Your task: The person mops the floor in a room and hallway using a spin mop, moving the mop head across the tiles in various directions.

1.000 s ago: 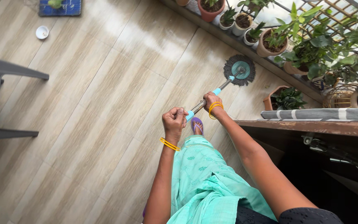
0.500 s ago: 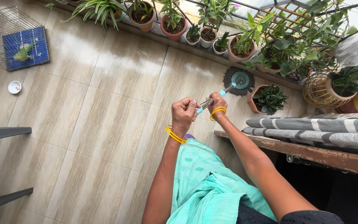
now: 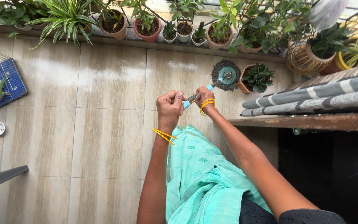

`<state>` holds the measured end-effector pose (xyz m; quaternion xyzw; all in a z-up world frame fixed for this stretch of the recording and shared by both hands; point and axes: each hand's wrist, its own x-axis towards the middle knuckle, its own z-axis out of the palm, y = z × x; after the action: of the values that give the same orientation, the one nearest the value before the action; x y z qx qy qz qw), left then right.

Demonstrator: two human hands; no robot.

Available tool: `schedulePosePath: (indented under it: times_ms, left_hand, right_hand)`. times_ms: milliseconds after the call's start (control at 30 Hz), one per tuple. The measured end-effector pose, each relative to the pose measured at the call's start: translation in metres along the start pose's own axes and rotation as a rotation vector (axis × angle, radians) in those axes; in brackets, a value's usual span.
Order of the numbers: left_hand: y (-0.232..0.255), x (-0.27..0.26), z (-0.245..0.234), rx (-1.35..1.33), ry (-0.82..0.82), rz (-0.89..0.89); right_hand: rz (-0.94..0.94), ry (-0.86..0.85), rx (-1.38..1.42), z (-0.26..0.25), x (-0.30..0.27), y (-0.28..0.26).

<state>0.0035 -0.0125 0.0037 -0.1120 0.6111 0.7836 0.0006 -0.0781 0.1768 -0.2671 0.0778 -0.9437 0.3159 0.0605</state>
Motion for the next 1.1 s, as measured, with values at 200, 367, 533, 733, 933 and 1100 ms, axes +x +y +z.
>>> schedulePosePath:
  times_ms: [200, 367, 533, 733, 933, 1100]
  left_hand:
    - [0.036, 0.006, -0.068, 0.042, -0.130, 0.003]
    - [0.045, 0.033, -0.100, -0.067, -0.229, -0.019]
    - [0.012, 0.040, -0.081, -0.077, -0.354, -0.050]
    - [-0.042, 0.051, -0.024, -0.084, -0.419, -0.104]
    - [-0.041, 0.091, 0.076, 0.023, -0.484, -0.027]
    - [-0.041, 0.120, 0.168, 0.100, -0.604, 0.132]
  right_hand:
    - [0.090, 0.112, -0.013, 0.034, -0.020, -0.059]
    - [0.205, 0.190, -0.042, 0.049, -0.036, -0.086]
    - [0.334, 0.196, -0.113, 0.029, -0.059, -0.059]
    - [0.420, 0.223, -0.192, -0.014, -0.066, -0.010]
    - [0.453, 0.382, -0.166, -0.064, -0.016, 0.057]
    - [0.476, 0.537, -0.107, -0.111, 0.024, 0.125]
